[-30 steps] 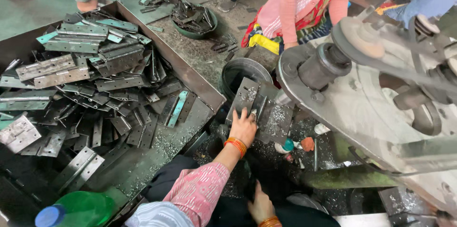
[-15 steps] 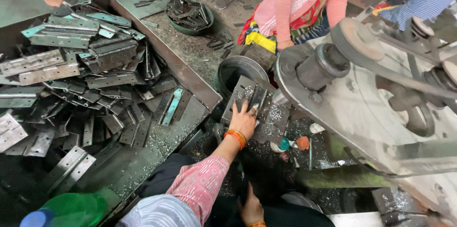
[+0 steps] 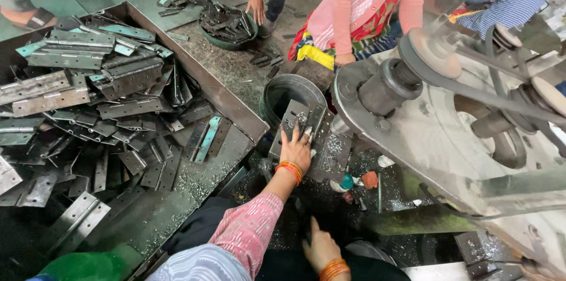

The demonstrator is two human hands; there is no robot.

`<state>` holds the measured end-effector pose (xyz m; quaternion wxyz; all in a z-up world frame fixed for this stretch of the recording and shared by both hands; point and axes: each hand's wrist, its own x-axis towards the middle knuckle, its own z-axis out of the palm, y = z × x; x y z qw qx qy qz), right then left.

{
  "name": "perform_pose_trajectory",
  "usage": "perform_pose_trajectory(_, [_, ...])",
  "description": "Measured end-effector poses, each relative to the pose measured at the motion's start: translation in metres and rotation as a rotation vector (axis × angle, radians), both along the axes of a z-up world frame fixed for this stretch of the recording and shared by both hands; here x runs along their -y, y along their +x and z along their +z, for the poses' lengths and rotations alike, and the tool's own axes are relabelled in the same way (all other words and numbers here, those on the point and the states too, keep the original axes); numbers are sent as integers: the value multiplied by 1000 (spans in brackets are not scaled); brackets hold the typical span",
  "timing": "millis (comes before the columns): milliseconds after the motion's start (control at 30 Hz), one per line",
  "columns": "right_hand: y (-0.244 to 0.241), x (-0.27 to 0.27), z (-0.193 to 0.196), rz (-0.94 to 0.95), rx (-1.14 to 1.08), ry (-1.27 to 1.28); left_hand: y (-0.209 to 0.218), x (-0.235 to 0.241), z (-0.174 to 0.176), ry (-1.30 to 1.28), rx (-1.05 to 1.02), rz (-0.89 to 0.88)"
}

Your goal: The person picks up metal hinge pieces from a bin and places them one by one into an industrial punch press or drilling machine to process them.

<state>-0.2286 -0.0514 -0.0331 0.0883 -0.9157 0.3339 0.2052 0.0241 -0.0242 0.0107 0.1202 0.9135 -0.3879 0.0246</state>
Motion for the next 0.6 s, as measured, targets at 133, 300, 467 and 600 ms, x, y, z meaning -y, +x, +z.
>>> perform_pose_trajectory(133, [-30,-3,-52,-107,395,96,5,2,0,-16,-8,-14])
perform_pose_trajectory(300, [-22,-5,-28,-30,97,44,5,-3,1,-33,69,-17])
perform_pose_trajectory(467, [2,5,19,38,9,-3,6,-1,-3,-32,40,-21])
perform_pose_trajectory(600, [-8,1,-28,-60,-50,21,9,2,-1,-36,33,-19])
